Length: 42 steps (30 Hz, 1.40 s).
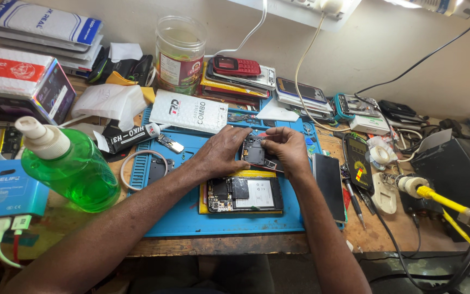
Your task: The person disassembles a smartphone, removes the battery, and uses a screwdriver to adjust internal components. They then reassemble the phone by placing the back cover and securing it.
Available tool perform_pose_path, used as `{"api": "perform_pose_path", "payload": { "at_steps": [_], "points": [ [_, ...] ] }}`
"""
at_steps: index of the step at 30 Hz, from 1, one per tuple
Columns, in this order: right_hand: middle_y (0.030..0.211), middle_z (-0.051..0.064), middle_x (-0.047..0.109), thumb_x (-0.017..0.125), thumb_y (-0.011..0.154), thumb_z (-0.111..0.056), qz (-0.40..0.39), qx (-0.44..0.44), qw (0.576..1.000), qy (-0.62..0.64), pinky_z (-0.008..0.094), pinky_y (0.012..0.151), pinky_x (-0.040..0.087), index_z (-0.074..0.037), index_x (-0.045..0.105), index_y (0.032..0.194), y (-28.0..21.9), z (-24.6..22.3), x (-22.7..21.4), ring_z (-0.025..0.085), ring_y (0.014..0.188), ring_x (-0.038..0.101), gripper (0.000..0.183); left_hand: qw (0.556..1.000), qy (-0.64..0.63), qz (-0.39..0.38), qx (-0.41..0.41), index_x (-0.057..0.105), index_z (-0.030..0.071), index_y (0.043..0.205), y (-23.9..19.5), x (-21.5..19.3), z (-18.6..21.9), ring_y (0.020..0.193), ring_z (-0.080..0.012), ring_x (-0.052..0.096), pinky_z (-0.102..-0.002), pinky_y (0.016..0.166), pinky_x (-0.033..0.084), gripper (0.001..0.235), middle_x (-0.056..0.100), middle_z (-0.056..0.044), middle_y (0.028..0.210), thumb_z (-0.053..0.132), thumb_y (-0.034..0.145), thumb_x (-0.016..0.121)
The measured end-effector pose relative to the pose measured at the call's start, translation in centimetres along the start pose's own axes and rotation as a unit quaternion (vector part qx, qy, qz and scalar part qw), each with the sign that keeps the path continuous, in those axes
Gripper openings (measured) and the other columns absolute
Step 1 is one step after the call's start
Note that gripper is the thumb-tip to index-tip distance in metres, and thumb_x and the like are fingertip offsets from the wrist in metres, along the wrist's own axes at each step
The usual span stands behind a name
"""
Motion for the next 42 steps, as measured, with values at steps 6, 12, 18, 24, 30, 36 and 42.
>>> {"api": "perform_pose_path", "payload": {
  "at_steps": [6, 12, 18, 24, 30, 36, 42],
  "points": [
    [0.092, 0.009, 0.076, 0.077, 0.083, 0.004, 0.0, 0.022, 0.999, 0.044, 0.023, 0.066, 0.056, 0.002, 0.073, 0.116, 0.0, 0.6, -1.5, 0.011, 0.075, 0.068, 0.034, 0.999, 0.018, -0.023, -0.026, 0.045, -0.001, 0.145, 0.2, 0.5, -0.6, 0.128, -0.0332, 0.05, -0.044, 0.11, 0.042, 0.096, 0.056, -0.019, 0.138, 0.04, 0.071, 0.09],
    [0.093, 0.009, 0.077, 0.075, 0.087, -0.001, 0.041, -0.091, 0.993, -0.068, 0.025, 0.071, 0.058, -0.002, 0.076, 0.111, -2.7, -3.2, -3.4, 0.012, 0.079, 0.069, 0.024, 0.999, 0.015, -0.032, -0.014, 0.048, 0.002, 0.143, 0.1, 0.0, -0.3, 0.129, -0.0326, 0.05, -0.043, 0.111, 0.042, 0.093, 0.057, -0.016, 0.138, 0.04, 0.069, 0.09],
    [0.104, 0.01, 0.076, 0.073, 0.09, 0.001, 0.105, -0.325, 0.903, -0.259, 0.027, 0.081, 0.062, -0.005, 0.077, 0.103, -8.4, -8.9, -2.8, 0.014, 0.091, 0.073, 0.015, 1.0, 0.015, 0.005, 0.019, 0.059, 0.007, 0.136, 0.1, -1.6, 0.8, 0.121, -0.0298, 0.055, -0.044, 0.108, 0.046, 0.061, 0.061, -0.015, 0.128, 0.023, 0.081, 0.079],
    [0.104, 0.01, 0.074, 0.076, 0.088, 0.005, 0.143, -0.381, 0.875, -0.264, 0.028, 0.081, 0.061, -0.004, 0.074, 0.101, -11.4, -10.2, -3.5, 0.016, 0.092, 0.073, 0.016, 0.996, -0.077, 0.044, -0.008, 0.071, 0.006, 0.117, 0.5, -2.7, 0.8, 0.092, -0.0187, 0.072, -0.035, 0.086, 0.061, 0.027, 0.074, -0.01, 0.1, 0.017, 0.093, 0.065],
    [0.106, 0.008, 0.073, 0.079, 0.085, 0.006, 0.159, -0.46, 0.821, -0.299, 0.031, 0.084, 0.059, -0.008, 0.072, 0.103, -13.7, -11.6, -1.9, 0.022, 0.097, 0.074, 0.024, 0.931, -0.339, -0.002, -0.136, 0.068, 0.005, 0.122, 0.8, 0.4, -0.9, 0.076, -0.0101, 0.07, -0.027, 0.069, 0.06, 0.029, 0.076, -0.007, 0.092, 0.023, 0.1, 0.063],
    [0.118, 0.011, 0.07, 0.085, 0.081, -0.002, 0.073, -0.448, 0.829, -0.327, 0.037, 0.09, 0.058, -0.01, 0.074, 0.102, -14.1, -11.8, 1.5, 0.027, 0.11, 0.069, 0.024, 0.827, -0.544, 0.015, -0.142, 0.058, 0.002, 0.129, 0.4, 1.6, -1.2, 0.077, -0.0113, 0.069, -0.027, 0.069, 0.06, 0.038, 0.068, -0.006, 0.092, 0.007, 0.094, 0.071],
    [0.145, 0.015, 0.062, 0.092, 0.074, -0.017, -0.041, -0.384, 0.846, -0.367, 0.047, 0.111, 0.049, -0.012, 0.074, 0.098, -13.5, -12.2, 3.0, 0.034, 0.137, 0.058, 0.03, 0.868, -0.477, -0.059, -0.127, 0.06, 0.001, 0.126, 0.3, 0.5, 0.1, 0.076, -0.0112, 0.07, -0.026, 0.068, 0.063, 0.034, 0.067, -0.006, 0.096, 0.005, 0.094, 0.07]
  ]
}}
Point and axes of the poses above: each hand's wrist, its own y-axis towards the middle knuckle, its own x-axis out of the palm, z = x × y, the point moved 10 cm from there along y, towards the middle knuckle
